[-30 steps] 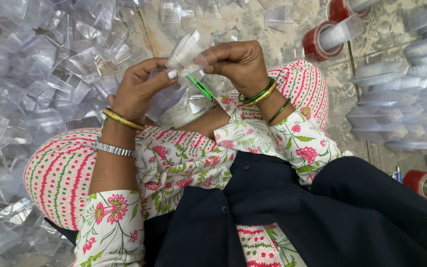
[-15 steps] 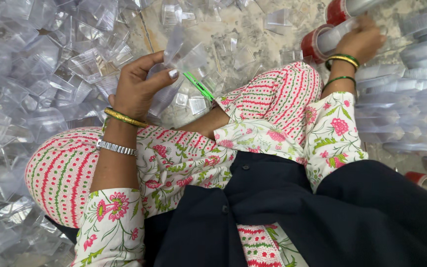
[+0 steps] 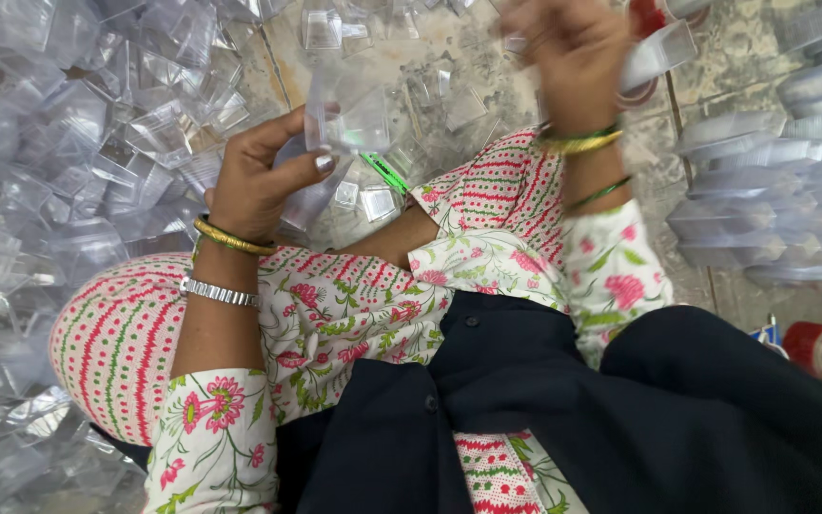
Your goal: The person sits on the floor among piles of clear plastic cups and repeatedly picks up loose cups, nests them one at a time onto a stack in their lap, and sets completed stacks aside. A green utility knife lies on the floor nearby but is not used.
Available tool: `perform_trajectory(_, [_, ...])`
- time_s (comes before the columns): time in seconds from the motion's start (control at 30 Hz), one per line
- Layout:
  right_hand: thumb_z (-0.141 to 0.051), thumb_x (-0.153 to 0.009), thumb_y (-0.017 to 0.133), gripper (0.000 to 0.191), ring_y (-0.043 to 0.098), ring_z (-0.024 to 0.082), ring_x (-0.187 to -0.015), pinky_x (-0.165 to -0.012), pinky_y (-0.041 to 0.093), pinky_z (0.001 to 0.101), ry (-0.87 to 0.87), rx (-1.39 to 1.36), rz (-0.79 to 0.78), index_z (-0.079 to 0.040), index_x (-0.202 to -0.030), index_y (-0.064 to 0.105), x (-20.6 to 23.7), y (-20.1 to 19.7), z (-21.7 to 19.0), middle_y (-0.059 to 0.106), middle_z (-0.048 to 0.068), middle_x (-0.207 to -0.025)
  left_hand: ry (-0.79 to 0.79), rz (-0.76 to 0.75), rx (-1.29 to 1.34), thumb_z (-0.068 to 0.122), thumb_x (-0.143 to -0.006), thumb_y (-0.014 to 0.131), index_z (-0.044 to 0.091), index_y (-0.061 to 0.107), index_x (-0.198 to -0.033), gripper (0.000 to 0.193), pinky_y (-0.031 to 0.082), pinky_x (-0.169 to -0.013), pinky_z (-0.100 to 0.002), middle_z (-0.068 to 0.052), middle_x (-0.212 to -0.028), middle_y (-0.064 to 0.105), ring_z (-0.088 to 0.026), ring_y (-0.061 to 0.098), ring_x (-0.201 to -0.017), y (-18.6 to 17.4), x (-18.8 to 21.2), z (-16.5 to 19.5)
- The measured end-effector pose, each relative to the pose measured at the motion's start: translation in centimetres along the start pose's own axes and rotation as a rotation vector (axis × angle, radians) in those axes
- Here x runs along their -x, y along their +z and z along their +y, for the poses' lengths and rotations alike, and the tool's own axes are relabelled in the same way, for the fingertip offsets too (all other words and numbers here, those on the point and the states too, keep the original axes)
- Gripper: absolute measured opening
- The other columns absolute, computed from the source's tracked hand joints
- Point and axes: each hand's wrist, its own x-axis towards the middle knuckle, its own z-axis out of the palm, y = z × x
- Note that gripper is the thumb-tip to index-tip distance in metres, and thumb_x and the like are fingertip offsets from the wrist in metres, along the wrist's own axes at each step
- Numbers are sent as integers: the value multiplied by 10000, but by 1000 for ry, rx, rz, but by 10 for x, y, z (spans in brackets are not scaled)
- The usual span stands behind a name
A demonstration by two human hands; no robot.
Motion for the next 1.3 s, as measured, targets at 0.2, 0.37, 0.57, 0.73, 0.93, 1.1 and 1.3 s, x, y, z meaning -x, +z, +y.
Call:
perform_trajectory(0.2, [-37, -924, 845, 254, 639, 111, -790, -634, 516, 238, -438, 281, -453, -91, -1160, 769, 23, 88, -99, 670, 70, -1265, 38, 30, -18, -28, -858, 703, 12, 687, -1329, 473, 545, -984, -281, -29, -1188, 737, -92, 673, -1069, -5, -1, -4])
perform_trajectory(0.37, [53, -905, 764, 289, 626, 156, -760, -641, 495, 295, -604, 380, -388, -106, -1146, 773, 25, 105, -117, 684, 71, -1228, 37, -13, -3, -41, -865, 756, 7, 714, -1229, 370, 556, -971, -294, -27, -1143, 749, -106, 688, -1047, -9, -2, -16])
perform_trajectory(0.57, [-3, -923, 761, 287, 709, 233, -911, -751, 564, 343, -703, 436, -429, -66, -1197, 701, 33, 101, -110, 693, 85, -1242, 146, -13, -94, -58, -869, 783, 4, 720, -1217, 359, 545, -1021, -298, -36, -1205, 715, -115, 670, -1118, -9, -2, -14])
perform_trajectory(0.73, [-33, -943, 794, 326, 672, 207, -822, -726, 549, 343, -671, 516, -392, -62, -1255, 703, 37, 111, -110, 711, 68, -1198, 225, 70, -140, -50, -853, 772, 5, 690, -1331, 488, 520, -1031, -274, -19, -1195, 684, -106, 645, -1127, -3, -2, -2])
perform_trajectory(0.93, [-21, -914, 808, 324, 671, 212, -808, -705, 533, 355, -672, 560, -332, -77, -1218, 711, 44, 116, -101, 718, 64, -1182, 243, 116, -183, -37, -860, 780, 13, 690, -1358, 508, 502, -1000, -260, 4, -1147, 659, -95, 624, -1091, -6, -1, -6])
perform_trajectory(1.1, [33, -885, 769, 264, 688, 247, -816, -721, 550, 364, -554, 486, -268, -72, -1124, 722, 42, 122, -94, 731, 91, -1110, 257, 137, -230, -2, -860, 812, 37, 751, -1246, 392, 519, -936, -272, 7, -1073, 639, -100, 608, -1030, -13, -7, -21])
perform_trajectory(1.3, [34, -906, 737, 252, 719, 161, -751, -663, 566, 267, -195, 306, -249, -43, -1146, 747, 36, 130, -86, 753, 111, -1018, 245, 240, -281, 84, -818, 834, 37, 710, -1292, 492, 503, -881, -243, 26, -1020, 646, -65, 604, -969, -11, -17, -31])
